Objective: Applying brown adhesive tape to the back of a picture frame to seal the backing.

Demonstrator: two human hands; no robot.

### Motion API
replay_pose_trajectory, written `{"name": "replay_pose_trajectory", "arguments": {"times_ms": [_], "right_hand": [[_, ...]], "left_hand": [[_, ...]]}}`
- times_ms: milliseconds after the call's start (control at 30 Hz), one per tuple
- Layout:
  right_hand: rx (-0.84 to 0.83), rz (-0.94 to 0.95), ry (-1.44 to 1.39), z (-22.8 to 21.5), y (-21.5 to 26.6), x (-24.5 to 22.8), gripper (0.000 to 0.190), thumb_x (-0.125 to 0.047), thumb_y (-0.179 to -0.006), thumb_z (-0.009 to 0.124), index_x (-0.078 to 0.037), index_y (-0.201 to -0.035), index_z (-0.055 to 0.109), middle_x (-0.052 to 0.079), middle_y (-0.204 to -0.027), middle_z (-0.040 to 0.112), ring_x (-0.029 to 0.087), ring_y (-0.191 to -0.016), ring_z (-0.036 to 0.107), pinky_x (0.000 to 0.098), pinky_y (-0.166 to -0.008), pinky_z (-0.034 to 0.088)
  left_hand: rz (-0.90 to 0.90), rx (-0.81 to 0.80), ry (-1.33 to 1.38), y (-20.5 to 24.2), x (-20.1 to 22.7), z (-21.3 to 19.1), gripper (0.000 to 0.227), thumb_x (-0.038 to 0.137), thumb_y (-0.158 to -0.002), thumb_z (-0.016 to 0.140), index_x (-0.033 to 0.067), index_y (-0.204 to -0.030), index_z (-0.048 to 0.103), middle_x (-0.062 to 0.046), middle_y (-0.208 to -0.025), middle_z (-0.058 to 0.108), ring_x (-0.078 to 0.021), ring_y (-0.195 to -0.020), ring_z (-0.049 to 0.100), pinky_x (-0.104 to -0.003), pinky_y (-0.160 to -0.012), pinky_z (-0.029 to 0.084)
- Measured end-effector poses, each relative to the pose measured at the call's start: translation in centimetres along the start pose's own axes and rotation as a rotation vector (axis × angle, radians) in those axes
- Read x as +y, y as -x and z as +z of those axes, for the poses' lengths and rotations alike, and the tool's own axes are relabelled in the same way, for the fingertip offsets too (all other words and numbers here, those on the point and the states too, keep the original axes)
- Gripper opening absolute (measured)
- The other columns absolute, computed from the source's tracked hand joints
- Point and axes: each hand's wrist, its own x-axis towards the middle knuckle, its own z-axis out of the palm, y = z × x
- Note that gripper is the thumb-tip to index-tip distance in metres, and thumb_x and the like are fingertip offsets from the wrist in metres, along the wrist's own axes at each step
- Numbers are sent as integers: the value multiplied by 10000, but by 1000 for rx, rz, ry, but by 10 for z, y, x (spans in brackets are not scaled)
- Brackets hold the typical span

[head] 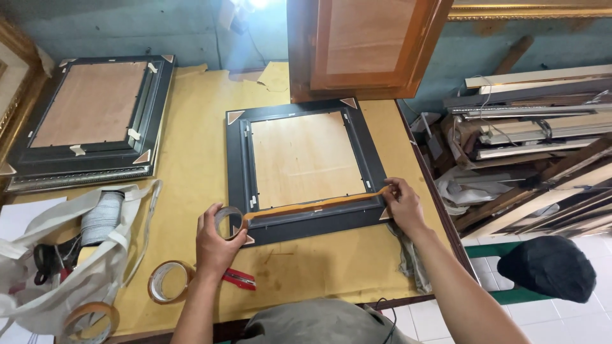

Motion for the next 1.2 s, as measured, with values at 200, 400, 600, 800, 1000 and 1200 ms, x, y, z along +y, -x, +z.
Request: {"name": "replay_pose_trajectory", "arguments": {"times_ms": [200, 400, 600, 800, 1000, 1200], "right_hand": [[-23, 12, 22, 4, -6, -13, 287, -235, -775, 634, -214, -1056, 580, 31, -870, 647, 254, -868, 582, 403, -816, 456], [-138, 80, 126, 6, -17, -30, 292, -295, -807, 584, -314, -1097, 559, -12, -916, 636, 219, -983, 575, 393, -877, 441], [-161, 4, 147, 9, -27, 0, 348, -236, -784, 584, -292, -1124, 539, 24, -913, 633, 242, -979, 557, 394, -918, 403], [-178, 1, 228, -16, 8, 5, 291, -275, -830, 540, -302, -1118, 507, 10, -966, 607, 222, -1024, 534, 400, -925, 384], [-121, 7, 198, -24, 28, 1, 255, -261, -812, 579, -247, -1057, 510, 1, -909, 611, 214, -1001, 534, 411, -913, 376], [-45, 42, 91, -13, 22, -10, 335, -244, -779, 616, -211, -1093, 501, 37, -888, 604, 242, -978, 534, 407, -898, 391]], "left_hand": [[-24, -28, 1, -5, -3, 0, 753, 184, -551, 740, 164, -1236, 427, -155, -1159, 472, -360, -1115, 476, -453, -927, 408], [-28, -44, 16, -3, -2, -3, 763, 184, -547, 742, 165, -1238, 422, -151, -1164, 469, -364, -1132, 462, -459, -940, 397], [-10, -42, 28, -1, -2, -5, 767, 185, -542, 742, 175, -1239, 421, -142, -1162, 471, -353, -1128, 469, -450, -947, 397], [17, -60, 24, 1, -9, -8, 787, 186, -511, 759, 169, -1227, 432, -148, -1136, 490, -350, -1104, 492, -447, -930, 416], [-2, -98, 23, 3, -8, -12, 791, 172, -501, 754, 164, -1222, 428, -151, -1131, 494, -352, -1092, 497, -450, -924, 422], [83, 5, 13, -4, -16, -1, 787, 169, -492, 736, 139, -1215, 427, -168, -1136, 489, -369, -1096, 483, -475, -912, 420]]}}
